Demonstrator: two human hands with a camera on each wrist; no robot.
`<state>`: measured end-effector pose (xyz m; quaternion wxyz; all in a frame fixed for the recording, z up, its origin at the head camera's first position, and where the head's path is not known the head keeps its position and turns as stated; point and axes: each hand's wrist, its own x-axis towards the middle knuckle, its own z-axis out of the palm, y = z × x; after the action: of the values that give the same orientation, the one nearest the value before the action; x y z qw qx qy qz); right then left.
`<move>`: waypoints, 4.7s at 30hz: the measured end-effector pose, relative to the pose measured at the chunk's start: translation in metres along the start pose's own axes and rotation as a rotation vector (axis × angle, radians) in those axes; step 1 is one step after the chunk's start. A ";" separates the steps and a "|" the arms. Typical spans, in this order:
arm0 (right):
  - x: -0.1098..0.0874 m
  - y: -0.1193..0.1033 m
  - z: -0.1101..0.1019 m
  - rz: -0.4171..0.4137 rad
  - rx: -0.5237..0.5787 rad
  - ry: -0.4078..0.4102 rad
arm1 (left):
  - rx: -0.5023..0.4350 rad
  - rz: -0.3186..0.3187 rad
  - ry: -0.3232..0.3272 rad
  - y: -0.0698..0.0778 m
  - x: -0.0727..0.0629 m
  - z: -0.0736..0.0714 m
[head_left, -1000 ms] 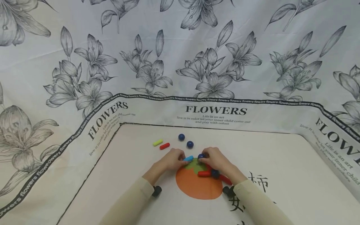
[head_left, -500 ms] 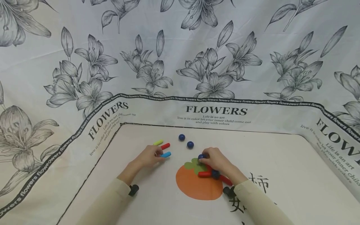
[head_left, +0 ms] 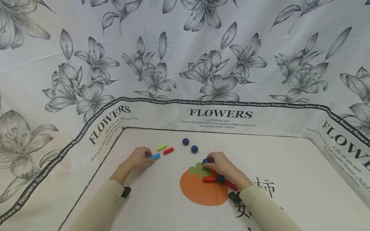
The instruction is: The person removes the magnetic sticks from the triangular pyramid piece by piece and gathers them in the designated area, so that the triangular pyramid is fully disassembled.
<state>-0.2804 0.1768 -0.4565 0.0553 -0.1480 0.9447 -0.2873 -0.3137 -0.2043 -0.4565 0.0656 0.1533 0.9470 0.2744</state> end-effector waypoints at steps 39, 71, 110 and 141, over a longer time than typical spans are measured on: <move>-0.013 0.002 -0.007 -0.010 0.016 0.013 | 0.003 0.005 0.012 -0.019 -0.004 -0.009; -0.041 0.003 -0.007 -0.163 0.045 -0.115 | -0.060 0.208 -0.264 0.140 0.026 0.102; -0.039 0.007 -0.004 -0.137 0.052 -0.098 | -0.016 0.157 -0.273 0.154 0.034 0.104; -0.046 0.013 -0.010 -0.169 0.035 -0.094 | 0.002 0.121 -0.229 0.164 0.035 0.107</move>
<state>-0.2419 0.2070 -0.4542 0.0779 -0.2394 0.9200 -0.3003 -0.2828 -0.0078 -0.4594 0.1565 0.2404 0.9227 0.2576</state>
